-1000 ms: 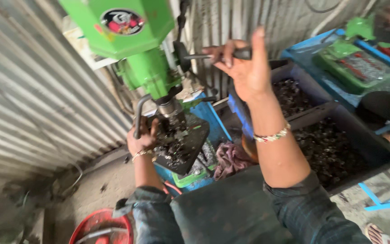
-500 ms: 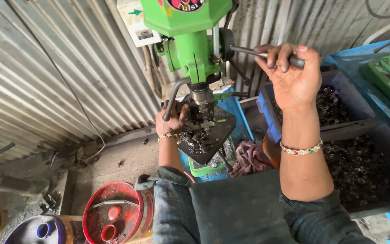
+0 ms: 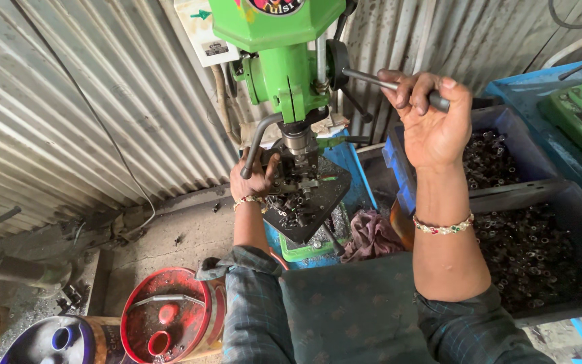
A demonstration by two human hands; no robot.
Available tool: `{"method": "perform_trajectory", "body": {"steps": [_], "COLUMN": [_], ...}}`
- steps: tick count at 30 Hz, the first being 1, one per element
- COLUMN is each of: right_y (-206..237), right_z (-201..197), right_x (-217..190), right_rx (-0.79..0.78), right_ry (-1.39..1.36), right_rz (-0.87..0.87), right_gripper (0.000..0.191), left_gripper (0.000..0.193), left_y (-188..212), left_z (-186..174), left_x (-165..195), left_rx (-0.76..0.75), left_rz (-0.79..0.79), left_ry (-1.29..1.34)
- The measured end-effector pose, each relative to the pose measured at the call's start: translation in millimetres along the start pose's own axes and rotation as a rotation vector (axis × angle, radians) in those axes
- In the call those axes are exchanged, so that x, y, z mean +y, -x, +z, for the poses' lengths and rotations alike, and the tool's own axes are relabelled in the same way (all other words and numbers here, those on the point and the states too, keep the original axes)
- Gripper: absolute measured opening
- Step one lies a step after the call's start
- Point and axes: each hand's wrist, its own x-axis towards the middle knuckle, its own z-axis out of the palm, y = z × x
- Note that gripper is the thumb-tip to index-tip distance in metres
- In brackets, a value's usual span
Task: The person operates a bench drill press, placing small metal fittings on the worktable and pulling the feed lever to machine them. Finished parts are moved into blue bins beside the machine, and the person repeats the cycle with parts from the bins.
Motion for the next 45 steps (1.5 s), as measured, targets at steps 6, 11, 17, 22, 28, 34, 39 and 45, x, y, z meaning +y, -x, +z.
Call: {"method": "perform_trajectory", "body": {"steps": [6,11,17,22,28,34,39,45], "right_y": [3,4,7,8,10,11,13,16], "right_z": [-4,-7,-9,-12,-14,-14,-15,-16], "right_x": [4,8,12,15,18,21,22,23], "right_rx": [0.012,-0.014,-0.02,-0.021,-0.029,-0.048,-0.049,-0.037], "right_ry": [0.019,0.004,0.014,0.007,0.014,0.013,-0.003,-0.007], "right_rz": [-0.017,-0.032,-0.051,-0.059,-0.071,-0.092,-0.093,-0.087], "right_gripper": [0.038,0.04,0.041,0.041,0.041,0.041,0.041,0.041], "left_gripper": [0.064,0.062,0.061,0.062,0.064,0.062,0.059,0.061], "left_y": [1,0,1,1,1,0,1,3], "left_z": [-1,-1,-1,1,1,-1,-2,-1], "left_x": [2,3,1,1,0,3,5,4], "left_rx": [0.001,-0.003,0.001,0.004,0.007,-0.003,-0.012,0.019], "left_rz": [-0.035,-0.036,-0.018,-0.022,-0.005,-0.023,-0.04,-0.029], "left_ry": [0.018,0.02,0.005,0.01,-0.005,-0.005,-0.009,0.027]}}
